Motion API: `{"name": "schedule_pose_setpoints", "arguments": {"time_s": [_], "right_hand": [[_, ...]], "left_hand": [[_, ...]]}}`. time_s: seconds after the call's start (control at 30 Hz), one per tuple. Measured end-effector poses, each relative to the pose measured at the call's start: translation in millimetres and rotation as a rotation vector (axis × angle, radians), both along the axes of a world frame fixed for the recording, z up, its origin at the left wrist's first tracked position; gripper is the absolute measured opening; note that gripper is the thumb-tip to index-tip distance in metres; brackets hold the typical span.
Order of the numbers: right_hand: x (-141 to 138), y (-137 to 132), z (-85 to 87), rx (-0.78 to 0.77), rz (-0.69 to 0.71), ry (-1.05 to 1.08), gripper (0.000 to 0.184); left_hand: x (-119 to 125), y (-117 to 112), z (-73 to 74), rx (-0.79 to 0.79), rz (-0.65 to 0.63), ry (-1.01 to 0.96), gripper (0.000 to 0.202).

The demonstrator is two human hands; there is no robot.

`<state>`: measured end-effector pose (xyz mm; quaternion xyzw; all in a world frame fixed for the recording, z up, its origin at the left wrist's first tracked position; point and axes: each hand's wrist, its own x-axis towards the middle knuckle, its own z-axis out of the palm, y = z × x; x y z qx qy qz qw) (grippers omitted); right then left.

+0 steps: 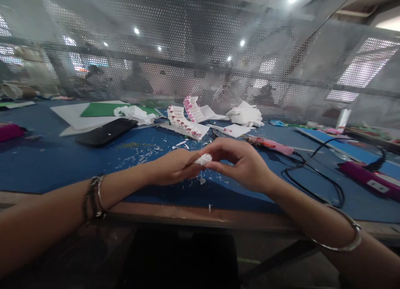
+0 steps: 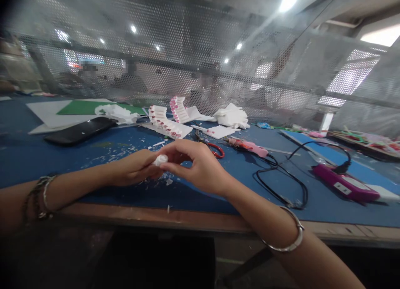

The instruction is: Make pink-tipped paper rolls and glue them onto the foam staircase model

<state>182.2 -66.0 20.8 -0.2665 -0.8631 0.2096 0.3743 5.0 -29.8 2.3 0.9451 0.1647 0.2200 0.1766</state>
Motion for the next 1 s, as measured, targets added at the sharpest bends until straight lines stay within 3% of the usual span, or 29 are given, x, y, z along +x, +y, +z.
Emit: {"name": "schedule_pose_setpoints", "arguments": {"time_s": [0.7,0.87,1.0], "right_hand": [[4.4,0.4,1.0,0.007,0.023,0.001,0.024],[-0.6,-0.6,-0.4,-0.037,0.003,0.051,0.037],[-4.9,1.4,-2.8,-0.038,-0.056,0.082,0.022]], "left_hand": [[-0.7,-1.9,2.2,-0.195,-0.085,-0.030,0.034],[0.5,1.0,-0.3,0.006,0.029,-0.053,0.032],[1.4,2.2,-1.6,0.178,0.118,0.002,0.029]]}}
